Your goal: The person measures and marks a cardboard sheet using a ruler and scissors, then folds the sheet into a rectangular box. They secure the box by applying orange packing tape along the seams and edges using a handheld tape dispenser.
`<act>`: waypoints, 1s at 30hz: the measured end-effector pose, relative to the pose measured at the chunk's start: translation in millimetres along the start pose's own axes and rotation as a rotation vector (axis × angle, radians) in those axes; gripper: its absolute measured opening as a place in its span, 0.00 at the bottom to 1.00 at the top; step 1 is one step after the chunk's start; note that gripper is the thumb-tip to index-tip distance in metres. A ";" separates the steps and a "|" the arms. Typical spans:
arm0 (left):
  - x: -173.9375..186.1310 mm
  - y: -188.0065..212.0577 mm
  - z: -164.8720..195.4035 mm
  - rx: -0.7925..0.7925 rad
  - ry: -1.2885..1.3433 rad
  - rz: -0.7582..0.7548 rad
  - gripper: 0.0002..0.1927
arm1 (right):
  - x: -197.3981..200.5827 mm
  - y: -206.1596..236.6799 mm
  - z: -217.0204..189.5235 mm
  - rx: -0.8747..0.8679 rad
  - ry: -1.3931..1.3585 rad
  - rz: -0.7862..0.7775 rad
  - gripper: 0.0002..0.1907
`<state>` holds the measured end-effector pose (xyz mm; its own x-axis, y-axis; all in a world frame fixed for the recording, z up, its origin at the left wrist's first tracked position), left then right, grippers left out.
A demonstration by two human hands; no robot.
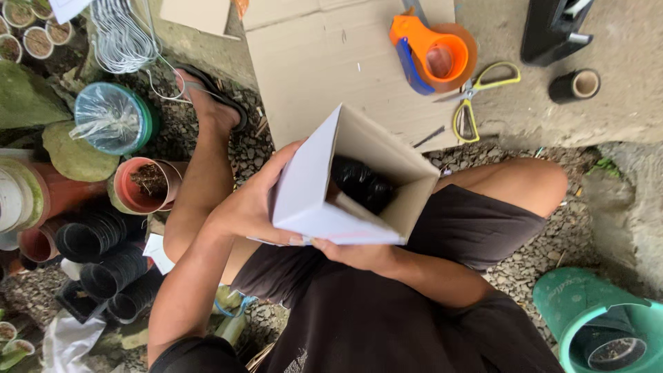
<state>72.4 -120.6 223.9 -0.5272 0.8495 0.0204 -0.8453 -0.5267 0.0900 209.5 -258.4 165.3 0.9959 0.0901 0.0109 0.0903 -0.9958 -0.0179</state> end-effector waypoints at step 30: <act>63.7 -69.0 -38.6 0.284 -0.416 -0.185 0.69 | 121.2 -97.1 -46.4 -0.558 0.258 0.029 0.19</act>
<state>93.9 -31.3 180.5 -0.2439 0.8981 0.3659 -0.8333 -0.3871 0.3946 321.0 -151.7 214.8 0.9572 0.1250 0.2611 -0.0246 -0.8636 0.5037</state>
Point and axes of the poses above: each hand's wrist, its own y-axis away from the middle knuckle, its own x-axis out of the back of the hand, z = x × y, the point moved 6 cm from there along -y, towards the middle knuckle, and after that the axes turned 7 degrees about -x, right-handed, at the moved point
